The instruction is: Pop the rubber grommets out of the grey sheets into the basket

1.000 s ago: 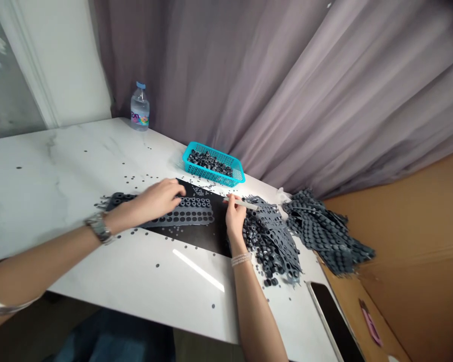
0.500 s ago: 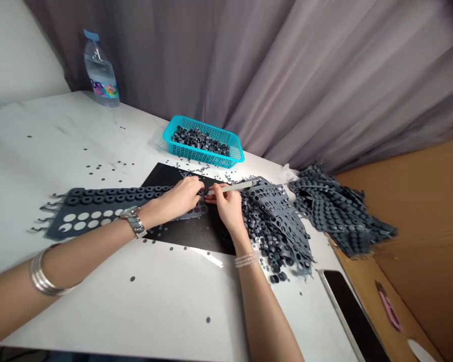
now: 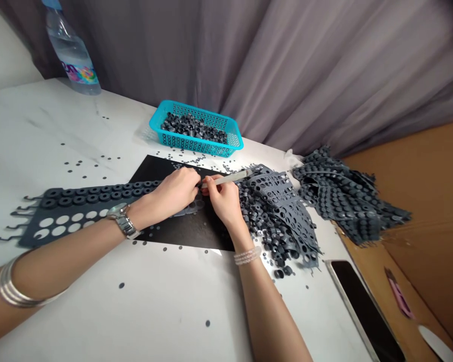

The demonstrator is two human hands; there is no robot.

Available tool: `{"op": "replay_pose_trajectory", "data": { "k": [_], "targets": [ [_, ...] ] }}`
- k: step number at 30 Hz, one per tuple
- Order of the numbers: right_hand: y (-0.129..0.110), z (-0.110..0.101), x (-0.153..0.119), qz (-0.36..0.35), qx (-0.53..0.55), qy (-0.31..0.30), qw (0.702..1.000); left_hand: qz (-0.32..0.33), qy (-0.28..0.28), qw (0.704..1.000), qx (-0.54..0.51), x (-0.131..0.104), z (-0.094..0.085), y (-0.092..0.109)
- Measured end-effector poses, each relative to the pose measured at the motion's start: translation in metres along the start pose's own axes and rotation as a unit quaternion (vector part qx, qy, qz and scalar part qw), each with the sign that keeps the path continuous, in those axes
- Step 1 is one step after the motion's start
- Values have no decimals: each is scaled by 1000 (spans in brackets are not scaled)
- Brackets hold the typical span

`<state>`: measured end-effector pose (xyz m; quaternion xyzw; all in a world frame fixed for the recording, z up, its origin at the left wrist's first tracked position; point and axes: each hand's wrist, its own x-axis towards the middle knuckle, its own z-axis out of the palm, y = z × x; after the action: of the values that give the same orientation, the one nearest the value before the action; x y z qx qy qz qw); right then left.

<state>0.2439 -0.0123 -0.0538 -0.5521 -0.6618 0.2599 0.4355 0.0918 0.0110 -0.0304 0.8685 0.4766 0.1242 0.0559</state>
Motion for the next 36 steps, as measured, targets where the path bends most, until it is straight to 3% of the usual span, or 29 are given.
{"op": "replay_pose_trajectory", "data": {
  "k": [4,9,12,14,16,18,20,22,25,27,29,32,36],
  "targets": [
    [-8,1,-1,-22,-51,1,998,-54,1,996,67,-2,-3,13],
    [-15,8,-1,-41,-120,19,992,-26,9,997,74,-5,1,13],
    [-14,12,1,-37,-136,23,990,-15,52,998,-24,-9,2,0],
    [-13,13,1,-31,-128,29,991,-43,131,981,-135,-12,-1,-8],
    [-11,12,2,-16,-105,36,994,-109,212,931,-274,-14,-7,-13],
    [-8,9,2,5,-66,42,997,-183,228,843,-452,-13,-13,-16],
    [-5,6,2,30,-16,65,997,-229,170,724,-628,-12,-16,-19],
    [-4,2,2,47,34,101,993,-258,102,614,-739,-9,-17,-23],
    [-5,-3,-1,53,86,126,987,-298,52,498,-813,-7,-18,-27],
    [-7,-4,-4,52,118,98,987,-312,31,455,-834,-8,-20,-27],
    [-8,-3,-6,48,140,47,988,-312,21,436,-844,-9,-21,-26],
    [-8,-1,-7,34,138,-16,990,-297,18,427,-854,-10,-22,-24],
    [-7,-3,-9,24,125,-50,991,-288,25,426,-858,-11,-23,-22]
  ]
}}
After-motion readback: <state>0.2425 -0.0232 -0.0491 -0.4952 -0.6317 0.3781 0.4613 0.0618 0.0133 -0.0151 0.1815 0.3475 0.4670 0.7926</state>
